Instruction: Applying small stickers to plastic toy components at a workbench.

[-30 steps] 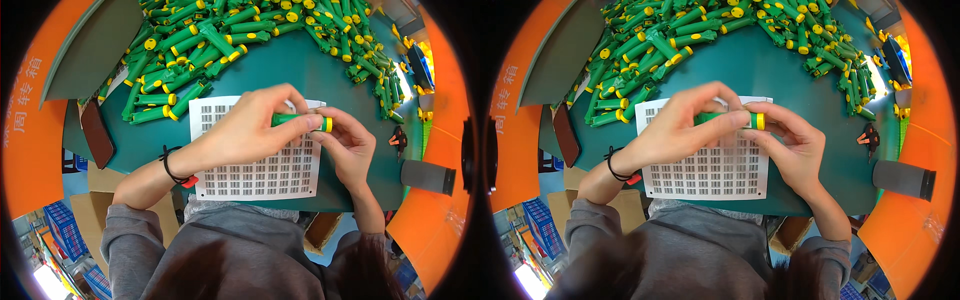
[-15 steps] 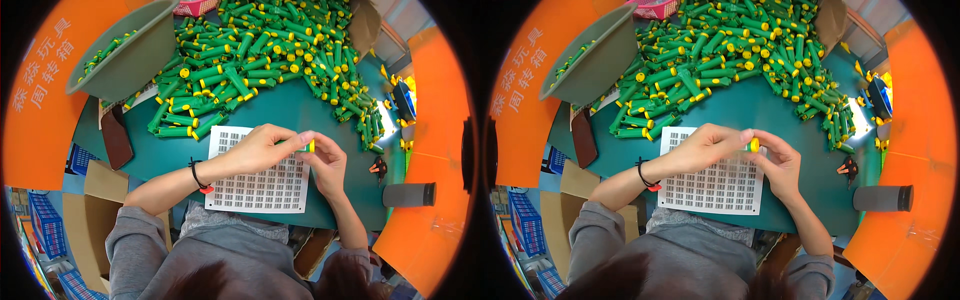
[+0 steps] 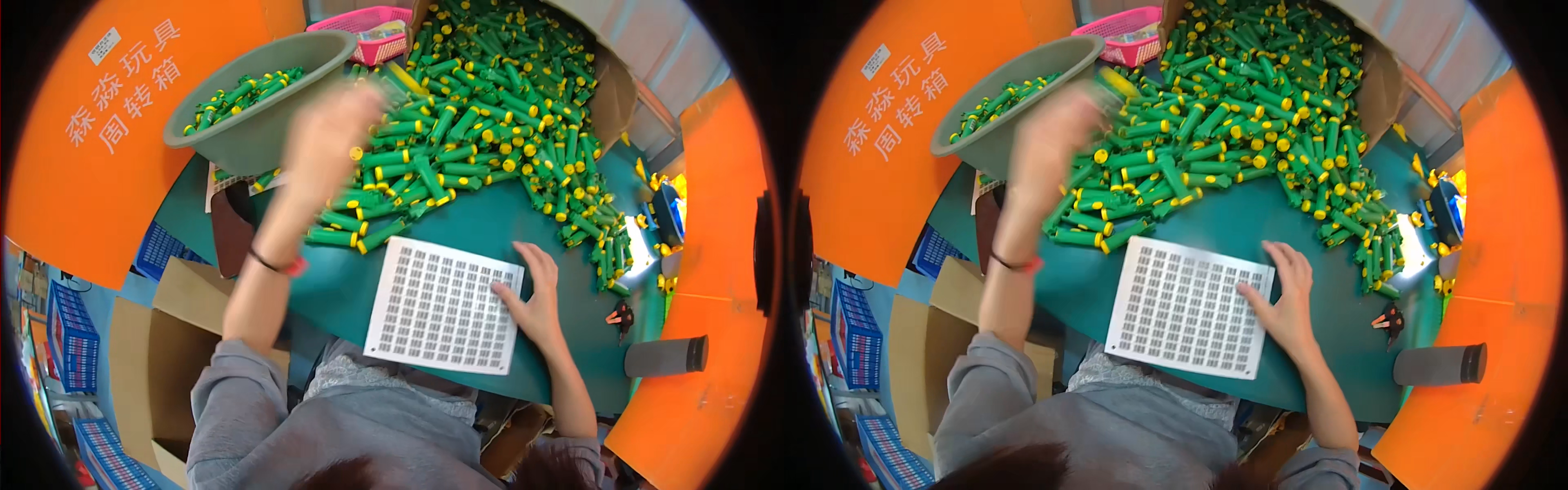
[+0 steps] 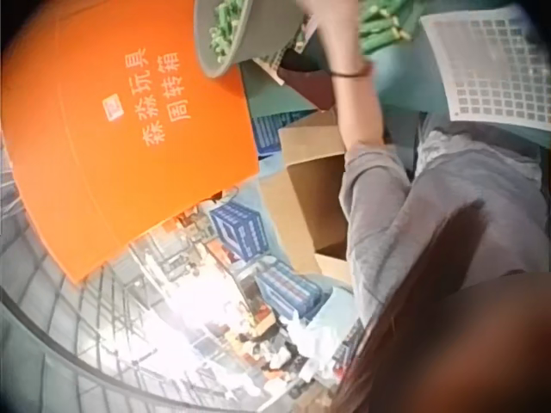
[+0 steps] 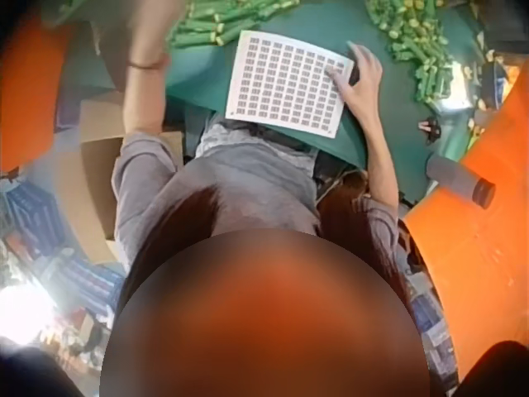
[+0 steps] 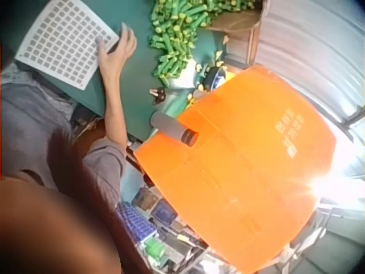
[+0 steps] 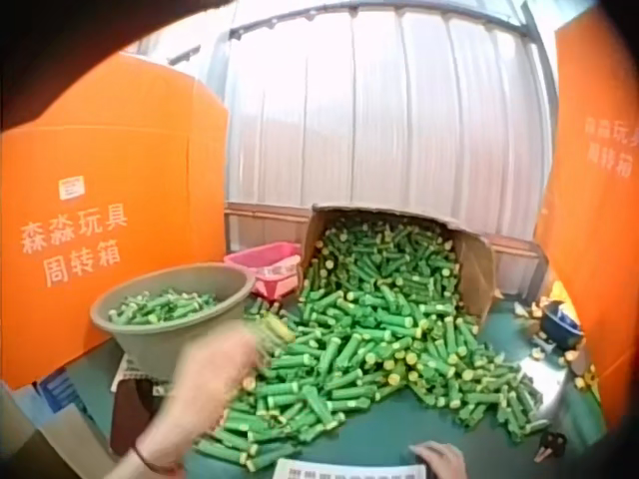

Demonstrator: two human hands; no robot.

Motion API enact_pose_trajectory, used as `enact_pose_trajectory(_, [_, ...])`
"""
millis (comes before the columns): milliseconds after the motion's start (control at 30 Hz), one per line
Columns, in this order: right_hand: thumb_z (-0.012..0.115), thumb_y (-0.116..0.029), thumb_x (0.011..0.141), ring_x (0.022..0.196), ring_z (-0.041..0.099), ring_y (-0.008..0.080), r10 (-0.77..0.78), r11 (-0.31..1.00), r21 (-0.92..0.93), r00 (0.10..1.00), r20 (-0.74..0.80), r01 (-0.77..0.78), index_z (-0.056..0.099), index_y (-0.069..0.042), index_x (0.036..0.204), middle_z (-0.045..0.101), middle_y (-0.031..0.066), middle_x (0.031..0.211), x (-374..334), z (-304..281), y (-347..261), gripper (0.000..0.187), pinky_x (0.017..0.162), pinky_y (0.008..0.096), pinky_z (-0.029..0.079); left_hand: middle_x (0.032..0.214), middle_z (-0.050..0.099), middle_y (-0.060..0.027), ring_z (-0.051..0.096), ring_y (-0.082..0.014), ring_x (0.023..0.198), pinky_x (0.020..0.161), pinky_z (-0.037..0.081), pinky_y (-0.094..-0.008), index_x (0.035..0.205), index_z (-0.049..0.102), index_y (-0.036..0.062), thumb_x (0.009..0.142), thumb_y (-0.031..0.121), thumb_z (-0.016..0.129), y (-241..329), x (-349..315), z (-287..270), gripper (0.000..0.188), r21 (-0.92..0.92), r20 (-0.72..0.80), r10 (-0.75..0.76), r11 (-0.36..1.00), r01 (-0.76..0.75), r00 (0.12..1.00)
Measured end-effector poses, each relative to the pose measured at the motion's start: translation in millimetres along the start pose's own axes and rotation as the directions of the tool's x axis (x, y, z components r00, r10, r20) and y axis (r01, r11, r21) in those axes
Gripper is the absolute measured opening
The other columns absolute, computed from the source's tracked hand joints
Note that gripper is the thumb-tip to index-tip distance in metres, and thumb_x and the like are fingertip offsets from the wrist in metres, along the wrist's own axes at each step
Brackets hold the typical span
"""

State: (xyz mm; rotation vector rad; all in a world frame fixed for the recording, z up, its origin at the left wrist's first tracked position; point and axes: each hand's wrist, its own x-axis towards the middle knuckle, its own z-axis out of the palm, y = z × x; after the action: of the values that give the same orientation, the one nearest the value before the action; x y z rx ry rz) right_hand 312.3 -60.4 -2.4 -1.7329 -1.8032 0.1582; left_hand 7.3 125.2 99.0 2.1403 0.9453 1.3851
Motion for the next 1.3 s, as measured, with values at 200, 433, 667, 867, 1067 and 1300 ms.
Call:
enact_pose_trajectory(200, [0.074,-0.005,0.085,0.095,0.061,0.0137,0.206,0.857,0.461,0.973,0.105,-0.231,0.067,-0.001,0.11,0.066,0.0046,0.103,10.5,-1.9,8.9,0.027,0.088,0.0271,0.047,0.103,0.071,-0.0159,0.067,-0.0313,0.098,0.087,0.051,-0.0368,0.115,0.068,0.0025,0.098,0.027,0.059,-25.4,18.7,-96.3,0.031,0.781,-0.263,0.451,0.619,-0.086,0.853])
enact_pose_trajectory(433, [0.067,-0.008,0.094,0.088,0.06,0.0079,0.282,0.881,0.408,0.958,-0.049,-0.239,0.063,-0.002,0.116,0.063,0.0004,0.096,1.5,-12.4,5.6,0.022,0.081,0.0237,0.047,0.085,0.071,-0.0075,0.068,-0.0243,0.068,0.062,0.053,-0.0373,0.117,0.059,0.0032,0.086,0.02,0.075,21.4,-112.8,21.4,0.038,0.271,0.468,-0.335,0.935,0.228,0.818])
enact_pose_trajectory(667, [0.066,-0.002,0.093,0.085,0.057,0.0077,0.334,0.901,0.287,0.942,0.014,-0.324,0.054,-0.003,0.125,0.059,0.0024,0.097,-29.1,-33.8,-17.0,0.034,0.073,0.0222,0.048,0.086,0.071,-0.0096,0.067,-0.0143,0.072,0.066,0.054,-0.0284,0.128,0.05,0.0052,0.089,0.008,0.073,24.6,-141.1,52.1,0.045,-0.142,0.307,-0.353,0.902,0.409,0.884])
enact_pose_trajectory(867, [0.064,0.0,0.094,0.095,0.058,0.009,0.407,0.715,0.588,0.909,0.091,-0.379,0.054,-0.002,0.124,0.058,0.0029,0.106,-48.7,-26.0,-4.6,0.033,0.081,0.0231,0.049,0.105,0.07,-0.0077,0.065,-0.0096,0.092,0.08,0.052,-0.0231,0.129,0.055,0.0009,0.094,-0.002,0.065,18.4,-144.8,47.6,0.037,-0.38,0.436,-0.314,0.785,0.489,0.843])
enact_pose_trajectory(1067, [0.065,0.002,0.092,0.1,0.058,0.0106,0.393,0.629,0.716,0.919,0.043,-0.302,0.054,0.0,0.121,0.059,0.0046,0.109,-51.4,-26.1,0.4,0.031,0.091,0.0248,0.047,0.115,0.067,-0.0084,0.063,-0.0102,0.102,0.087,0.051,-0.0233,0.135,0.053,-0.0004,0.094,-0.004,0.062,24.6,-144.0,53.8,0.042,-0.452,0.489,-0.321,0.702,0.551,0.811])
enact_pose_trajectory(1300, [0.064,0.005,0.09,0.111,0.058,0.0134,0.398,0.489,0.83,0.915,0.06,-0.267,0.057,-0.002,0.115,0.06,0.0073,0.123,-47.9,-30.1,-0.7,0.027,0.096,0.0277,0.046,0.118,0.067,-0.0073,0.062,-0.0115,0.108,0.093,0.05,-0.0281,0.135,0.056,0.0023,0.092,0.001,0.068,32.1,-141.8,57.9,0.045,-0.476,0.413,-0.294,0.737,0.479,0.862])
